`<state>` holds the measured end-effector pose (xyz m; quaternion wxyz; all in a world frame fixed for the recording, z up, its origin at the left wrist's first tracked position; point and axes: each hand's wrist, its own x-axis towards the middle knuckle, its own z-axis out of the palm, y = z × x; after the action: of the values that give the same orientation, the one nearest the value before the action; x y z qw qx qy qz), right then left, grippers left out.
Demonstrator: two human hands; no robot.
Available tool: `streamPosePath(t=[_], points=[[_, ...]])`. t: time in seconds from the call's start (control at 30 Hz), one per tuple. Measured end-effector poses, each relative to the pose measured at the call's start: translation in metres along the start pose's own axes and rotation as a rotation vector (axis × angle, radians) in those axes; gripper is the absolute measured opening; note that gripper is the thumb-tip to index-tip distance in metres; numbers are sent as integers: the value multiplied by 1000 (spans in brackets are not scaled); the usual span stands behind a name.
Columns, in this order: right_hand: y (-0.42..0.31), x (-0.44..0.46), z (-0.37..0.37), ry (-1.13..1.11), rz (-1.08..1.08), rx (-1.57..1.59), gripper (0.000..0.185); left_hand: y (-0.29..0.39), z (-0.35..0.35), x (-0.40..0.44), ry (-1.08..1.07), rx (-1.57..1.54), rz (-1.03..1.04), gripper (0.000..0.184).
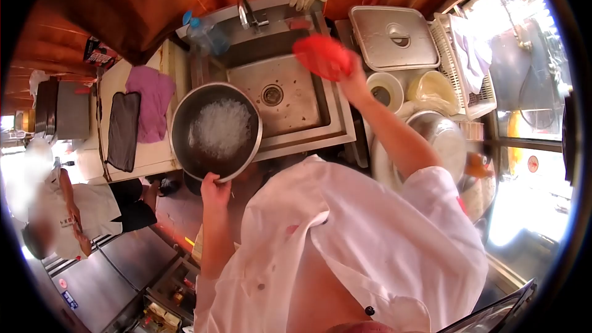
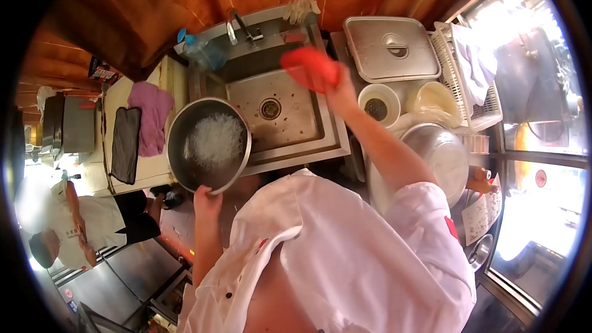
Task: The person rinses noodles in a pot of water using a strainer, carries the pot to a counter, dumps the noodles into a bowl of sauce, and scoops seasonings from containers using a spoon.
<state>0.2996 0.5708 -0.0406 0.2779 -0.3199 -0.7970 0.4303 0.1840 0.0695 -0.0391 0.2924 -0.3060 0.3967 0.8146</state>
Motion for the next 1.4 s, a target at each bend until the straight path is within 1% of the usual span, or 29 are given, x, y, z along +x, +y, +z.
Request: streamPosePath(t=[0.03,0.1,0.13,0.17,0.2,0.23,0.27,0.3,0.37,0.4,0.43,0.5,0.57,0.63,0.7,0.77,0.83,0.87,0.9,0.93,0.97,1.07,1.13,1.17,1.2,1.23,1.3,1.33,1.4], points=[[10,18,-17,49,255,132,48,-5,2,-7,9,-3,-2,22],[55,62,-60,113,482,417,46,-14,-5,-14,-23,10,-12,14],[46,76,-80,154,566,482,45,-17,-9,-18,-40,7,-7,11],[54,88,-102,112,516,392,43,-20,-16,-23,-49,-4,12,9],[101,110,-111,87,518,482,48,-25,-24,-35,-93,164,102,10],[126,123,-129,-28,585,365,57,-31,-32,-47,-122,328,199,13],[188,144,-132,17,446,426,65,-29,-30,-59,-91,296,178,13],[201,157,-147,-9,474,224,71,-28,-29,-70,-59,263,159,13],[187,167,-174,-51,452,-637,82,-26,-38,-88,-67,-120,1,12],[166,161,-180,-23,427,-1000,87,-28,-42,-98,-48,-170,35,14],[148,152,-184,80,277,-1140,93,-29,-46,-107,-33,-220,69,16],[126,129,-171,419,-262,-1083,84,-36,-57,-127,-1,-293,143,20],[71,83,-118,229,-366,-781,64,-35,-85,-152,48,-355,213,24],[3,10,-41,-187,-432,-270,42,-47,-131,-170,52,-455,280,27],[-65,-85,44,-453,-386,-198,29,-69,-192,-192,59,-522,364,29],[-152,-192,120,-904,-334,-56,28,-68,-218,-236,193,-645,407,26],[-236,-314,181,-1149,-379,195,23,-84,-278,-269,323,-722,431,25],[-270,-366,206,-1333,-429,232,23,-95,-313,-285,350,-777,460,28],[-303,-417,224,-1456,-489,291,23,-105,-347,-303,370,-830,481,30],[-321,-462,243,-1600,-459,321,24,-114,-375,-329,377,-871,533,38],[-336,-503,260,-1734,-423,341,24,-125,-401,-355,435,-928,563,38],[-366,-610,313,-1844,-518,346,23,-152,-482,-424,561,-1092,657,38],[-382,-666,332,-1913,-374,215,22,-197,-549,-453,666,-1262,718,38],[-390,-696,341,-1938,-305,142,22,-210,-577,-473,713,-1350,745,38],[-393,-722,352,-1966,-226,140,22,-218,-595,-490,762,-1389,808,38],[-392,-745,367,-2015,-221,65,21,-225,-612,-505,812,-1428,868,39],[-397,-796,401,-2104,-205,-95,21,-221,-647,-541,900,-1502,998,39],[-406,-823,417,-2143,-213,-114,21,-214,-659,-558,935,-1538,1067,40],[-422,-883,468,-2224,-299,-168,22,-203,-695,-583,1024,-1589,1180,41]])
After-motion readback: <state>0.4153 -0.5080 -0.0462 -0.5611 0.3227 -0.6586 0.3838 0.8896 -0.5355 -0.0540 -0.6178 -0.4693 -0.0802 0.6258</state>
